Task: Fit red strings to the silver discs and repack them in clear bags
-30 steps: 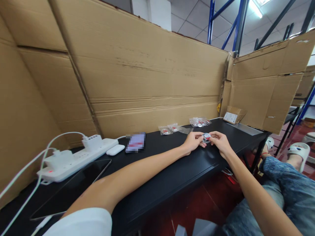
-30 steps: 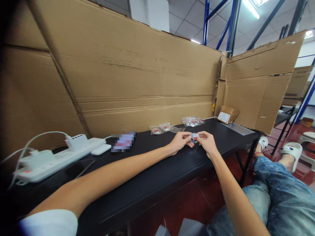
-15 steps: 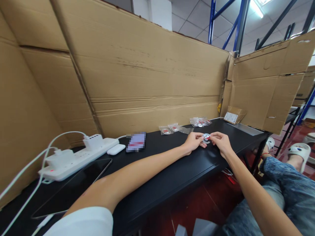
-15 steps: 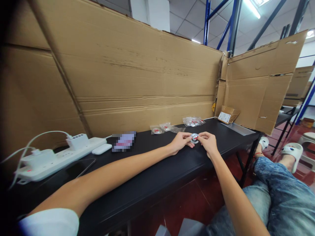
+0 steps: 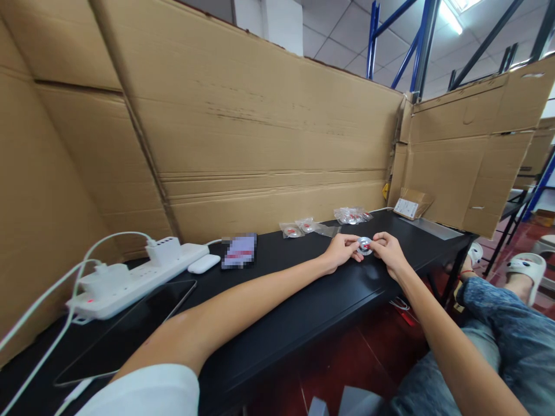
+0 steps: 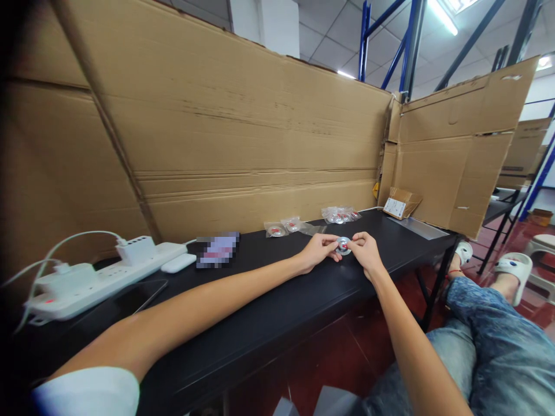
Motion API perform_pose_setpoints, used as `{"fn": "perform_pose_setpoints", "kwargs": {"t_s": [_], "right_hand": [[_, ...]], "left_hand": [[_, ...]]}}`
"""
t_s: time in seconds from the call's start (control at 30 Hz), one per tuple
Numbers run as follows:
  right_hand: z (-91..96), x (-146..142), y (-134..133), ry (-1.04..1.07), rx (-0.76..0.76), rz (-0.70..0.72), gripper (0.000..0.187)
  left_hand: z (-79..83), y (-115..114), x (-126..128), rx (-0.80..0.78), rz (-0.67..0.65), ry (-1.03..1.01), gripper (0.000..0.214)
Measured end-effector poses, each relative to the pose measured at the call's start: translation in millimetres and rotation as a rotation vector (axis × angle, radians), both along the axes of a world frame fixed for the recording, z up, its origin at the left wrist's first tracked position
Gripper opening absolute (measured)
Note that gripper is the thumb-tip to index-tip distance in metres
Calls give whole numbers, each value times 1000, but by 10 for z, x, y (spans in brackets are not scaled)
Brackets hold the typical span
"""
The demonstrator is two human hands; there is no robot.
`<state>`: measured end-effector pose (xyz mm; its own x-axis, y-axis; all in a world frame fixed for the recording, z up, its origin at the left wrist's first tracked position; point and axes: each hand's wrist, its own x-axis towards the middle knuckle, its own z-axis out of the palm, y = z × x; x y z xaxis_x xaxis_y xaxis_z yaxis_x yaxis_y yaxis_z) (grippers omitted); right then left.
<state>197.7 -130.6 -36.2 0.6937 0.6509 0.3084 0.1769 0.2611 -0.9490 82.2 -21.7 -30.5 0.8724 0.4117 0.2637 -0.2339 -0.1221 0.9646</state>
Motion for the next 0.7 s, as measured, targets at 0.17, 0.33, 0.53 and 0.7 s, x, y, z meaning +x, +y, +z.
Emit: {"fn": "perform_pose_setpoints", "kwargs": {"t_s": [0.17, 0.33, 0.53, 0.7], "right_hand": [[-18, 16, 4, 42, 32, 0, 32], [-28, 30, 7, 85, 60, -22, 30], [-39, 32, 14, 90, 65, -24, 30], [-31, 25, 6, 82, 59, -4, 30]], "left_hand": [[15, 6, 15, -27, -50, 41, 15], [109, 204, 11, 254, 130, 198, 24], [317, 811, -232, 874, 747, 475, 25], [230, 1056, -341, 973, 894, 636, 34]]}}
